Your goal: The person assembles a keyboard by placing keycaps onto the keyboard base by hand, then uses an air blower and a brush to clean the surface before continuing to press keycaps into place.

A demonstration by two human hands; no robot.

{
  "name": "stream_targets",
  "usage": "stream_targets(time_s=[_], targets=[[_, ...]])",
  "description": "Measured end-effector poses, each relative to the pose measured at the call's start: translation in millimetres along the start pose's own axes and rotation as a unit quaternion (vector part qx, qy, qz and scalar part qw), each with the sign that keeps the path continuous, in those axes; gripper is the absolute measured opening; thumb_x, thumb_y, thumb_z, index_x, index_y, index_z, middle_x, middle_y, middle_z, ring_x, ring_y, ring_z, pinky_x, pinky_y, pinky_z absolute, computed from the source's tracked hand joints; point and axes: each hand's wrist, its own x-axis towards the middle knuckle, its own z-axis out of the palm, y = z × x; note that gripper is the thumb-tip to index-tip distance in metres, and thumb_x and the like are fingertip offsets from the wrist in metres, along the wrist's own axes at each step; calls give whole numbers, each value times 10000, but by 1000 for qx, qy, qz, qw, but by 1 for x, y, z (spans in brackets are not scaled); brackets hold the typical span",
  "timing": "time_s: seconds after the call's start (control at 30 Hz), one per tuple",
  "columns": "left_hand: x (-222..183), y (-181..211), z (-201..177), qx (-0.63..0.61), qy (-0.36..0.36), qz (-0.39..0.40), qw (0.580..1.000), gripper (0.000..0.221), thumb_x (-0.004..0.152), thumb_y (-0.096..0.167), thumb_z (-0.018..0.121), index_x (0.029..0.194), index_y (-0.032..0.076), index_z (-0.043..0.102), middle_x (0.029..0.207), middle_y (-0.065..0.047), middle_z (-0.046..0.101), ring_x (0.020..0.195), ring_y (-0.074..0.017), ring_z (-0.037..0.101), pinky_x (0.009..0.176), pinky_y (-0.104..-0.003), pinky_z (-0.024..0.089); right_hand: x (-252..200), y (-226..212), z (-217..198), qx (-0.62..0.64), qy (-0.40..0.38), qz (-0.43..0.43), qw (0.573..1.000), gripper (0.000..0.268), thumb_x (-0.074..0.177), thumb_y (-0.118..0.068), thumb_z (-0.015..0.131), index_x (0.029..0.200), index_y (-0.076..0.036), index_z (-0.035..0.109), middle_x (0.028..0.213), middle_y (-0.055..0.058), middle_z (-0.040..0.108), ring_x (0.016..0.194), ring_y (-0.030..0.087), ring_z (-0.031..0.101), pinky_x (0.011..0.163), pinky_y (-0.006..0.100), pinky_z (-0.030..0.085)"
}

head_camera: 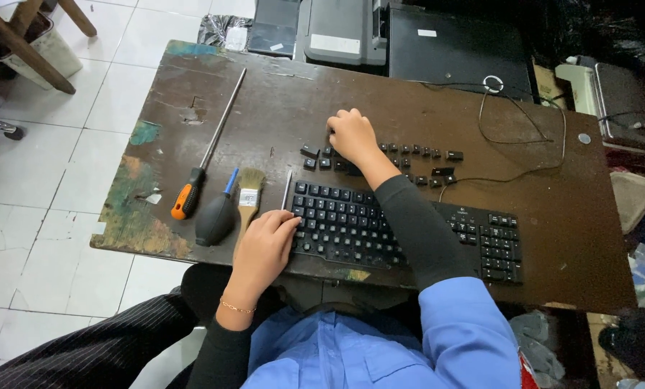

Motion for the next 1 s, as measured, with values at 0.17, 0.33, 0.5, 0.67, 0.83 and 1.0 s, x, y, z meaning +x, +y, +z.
stream_targets(time_s=[0.17,0.33,0.5,0.67,0.83,1.0], targets=[[2,7,0,-6,3,2,1000,188,900,84,599,1070,122,667,1017,-32,617,1060,-241,609,771,-340,489,-8,-11,-24,196,92,4,976,83,830,-33,642,909,-58,642,885,133,560,833,374,637,705,467,549],[3,4,5,-13,-1,9,1000,195,893,90,608,1074,122,675,1037,-31,626,1067,-241,607,778,-329,485,-41,-22,-55,389,148,-13,909,209,754,18,731,917,-83,647,856,101,542,740,272,633,651,321,553],[4,10,14,-7,2,2,1000,196,893,105,610,1075,143,674,1044,-15,616,1071,-223,601,778,-320,483,-102,-46,-73,436,138,-44,888,269,753,74,714,967,-52,610,876,75,512,673,189,599,596,265,548],[-1,12,21,5,-3,-7,1000,208,895,95,610,1087,137,678,1074,-24,609,1116,-230,576,811,-328,474,-151,-71,-80,391,97,-119,907,336,784,68,679,1085,-69,622,956,94,587,793,266,655,669,321,582],[-2,19,9,13,-21,-14,1000,196,891,100,610,1069,122,688,1085,-46,611,1150,-252,561,841,-353,470,-176,-83,-72,342,131,-202,909,291,833,69,614,1099,-48,636,1017,87,618,936,271,625,798,345,553],[-5,23,8,23,-25,-11,999,193,904,118,599,1074,122,692,1110,-41,617,1163,-248,552,890,-355,451,-186,-91,-75,300,164,-223,913,218,859,79,596,1052,-14,633,1001,93,593,943,262,612,826,339,537]])
